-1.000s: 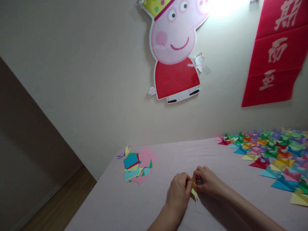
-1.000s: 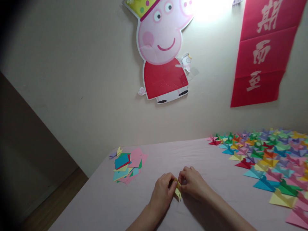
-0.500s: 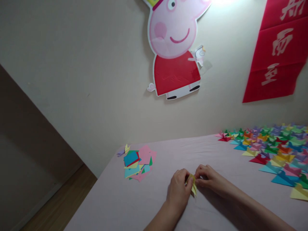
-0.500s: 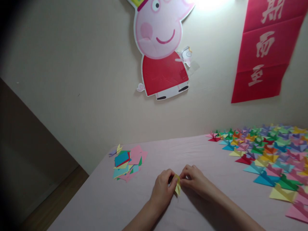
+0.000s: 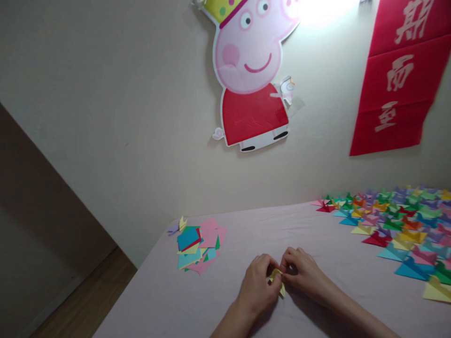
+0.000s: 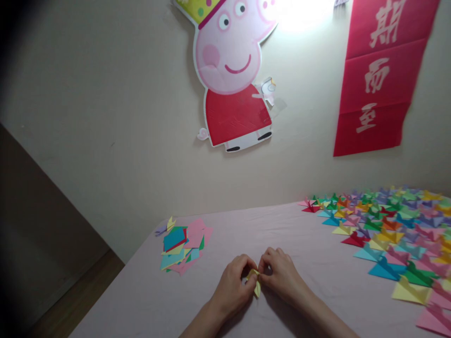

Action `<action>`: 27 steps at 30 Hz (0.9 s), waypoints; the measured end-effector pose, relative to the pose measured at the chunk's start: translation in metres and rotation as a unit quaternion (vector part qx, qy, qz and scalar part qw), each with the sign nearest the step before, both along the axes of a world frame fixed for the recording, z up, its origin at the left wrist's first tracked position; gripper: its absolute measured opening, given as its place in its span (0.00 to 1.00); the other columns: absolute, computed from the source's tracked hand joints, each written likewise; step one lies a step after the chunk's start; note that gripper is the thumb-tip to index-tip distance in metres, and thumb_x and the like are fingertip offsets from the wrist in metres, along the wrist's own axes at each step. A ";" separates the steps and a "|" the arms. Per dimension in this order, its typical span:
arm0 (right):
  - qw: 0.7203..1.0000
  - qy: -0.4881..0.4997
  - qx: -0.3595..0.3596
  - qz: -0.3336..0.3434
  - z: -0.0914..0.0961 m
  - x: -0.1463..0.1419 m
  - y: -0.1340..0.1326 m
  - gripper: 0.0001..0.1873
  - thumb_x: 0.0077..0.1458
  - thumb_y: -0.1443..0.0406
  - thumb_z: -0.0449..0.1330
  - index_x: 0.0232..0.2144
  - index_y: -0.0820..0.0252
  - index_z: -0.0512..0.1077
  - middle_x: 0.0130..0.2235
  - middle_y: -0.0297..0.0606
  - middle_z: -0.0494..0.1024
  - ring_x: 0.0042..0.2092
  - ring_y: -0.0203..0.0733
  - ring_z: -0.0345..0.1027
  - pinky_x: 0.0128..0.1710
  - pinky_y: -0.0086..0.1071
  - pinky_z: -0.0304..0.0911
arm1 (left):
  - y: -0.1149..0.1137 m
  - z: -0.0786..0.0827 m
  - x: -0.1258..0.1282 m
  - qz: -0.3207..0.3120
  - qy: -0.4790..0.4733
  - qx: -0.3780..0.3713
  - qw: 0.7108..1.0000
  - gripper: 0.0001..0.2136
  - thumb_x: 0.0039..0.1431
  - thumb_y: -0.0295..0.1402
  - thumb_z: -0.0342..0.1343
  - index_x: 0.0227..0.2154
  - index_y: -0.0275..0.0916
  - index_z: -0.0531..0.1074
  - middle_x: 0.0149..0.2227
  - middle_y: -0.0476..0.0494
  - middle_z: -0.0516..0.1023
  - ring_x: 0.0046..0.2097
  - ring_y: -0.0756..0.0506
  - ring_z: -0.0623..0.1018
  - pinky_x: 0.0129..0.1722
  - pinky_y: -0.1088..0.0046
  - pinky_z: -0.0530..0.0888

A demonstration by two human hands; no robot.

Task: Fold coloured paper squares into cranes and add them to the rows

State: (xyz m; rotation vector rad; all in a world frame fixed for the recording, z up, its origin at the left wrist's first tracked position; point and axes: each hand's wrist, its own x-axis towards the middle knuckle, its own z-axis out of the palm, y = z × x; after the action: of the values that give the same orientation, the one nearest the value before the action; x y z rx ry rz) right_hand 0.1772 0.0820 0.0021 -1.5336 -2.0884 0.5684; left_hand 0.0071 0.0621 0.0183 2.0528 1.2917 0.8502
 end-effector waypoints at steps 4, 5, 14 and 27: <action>1.000 0.001 -0.004 -0.001 0.004 -0.001 -0.002 0.03 0.49 0.65 0.62 0.24 0.55 0.73 0.35 0.36 0.78 0.42 0.48 0.67 0.43 0.39 0.58 | 0.002 -0.002 0.000 0.008 -0.016 0.009 1.000 0.04 0.51 0.26 0.60 0.31 0.39 0.71 0.32 0.50 0.73 0.35 0.47 0.71 0.35 0.73 0.65; 1.000 0.004 -0.002 0.002 0.005 -0.001 -0.003 0.04 0.50 0.64 0.62 0.24 0.55 0.73 0.35 0.36 0.78 0.42 0.47 0.67 0.43 0.39 0.57 | 0.003 -0.004 0.000 0.011 -0.024 0.011 1.000 0.03 0.53 0.26 0.59 0.30 0.39 0.71 0.31 0.50 0.73 0.34 0.47 0.71 0.35 0.73 0.64; 1.000 0.003 0.005 0.017 0.006 0.002 -0.002 0.06 0.53 0.63 0.62 0.25 0.56 0.73 0.34 0.36 0.77 0.41 0.47 0.67 0.43 0.38 0.57 | 0.007 -0.008 0.000 0.012 -0.050 0.017 0.999 0.03 0.57 0.25 0.57 0.28 0.38 0.71 0.31 0.49 0.73 0.36 0.47 0.72 0.36 0.73 0.65; 0.996 0.066 -0.033 0.044 0.012 0.009 0.000 0.03 0.48 0.66 0.62 0.27 0.55 0.77 0.33 0.35 0.78 0.41 0.46 0.65 0.45 0.39 0.55 | 0.005 0.000 -0.003 -0.015 -0.064 0.006 0.998 0.05 0.58 0.26 0.54 0.31 0.40 0.74 0.33 0.49 0.77 0.37 0.46 0.74 0.39 0.73 0.66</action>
State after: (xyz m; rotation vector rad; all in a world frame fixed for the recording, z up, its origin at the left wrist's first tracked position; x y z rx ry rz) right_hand 0.1857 0.0821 0.0145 -1.4036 -2.0625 0.7569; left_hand 0.0041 0.0669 0.0179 1.9885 1.1852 0.9619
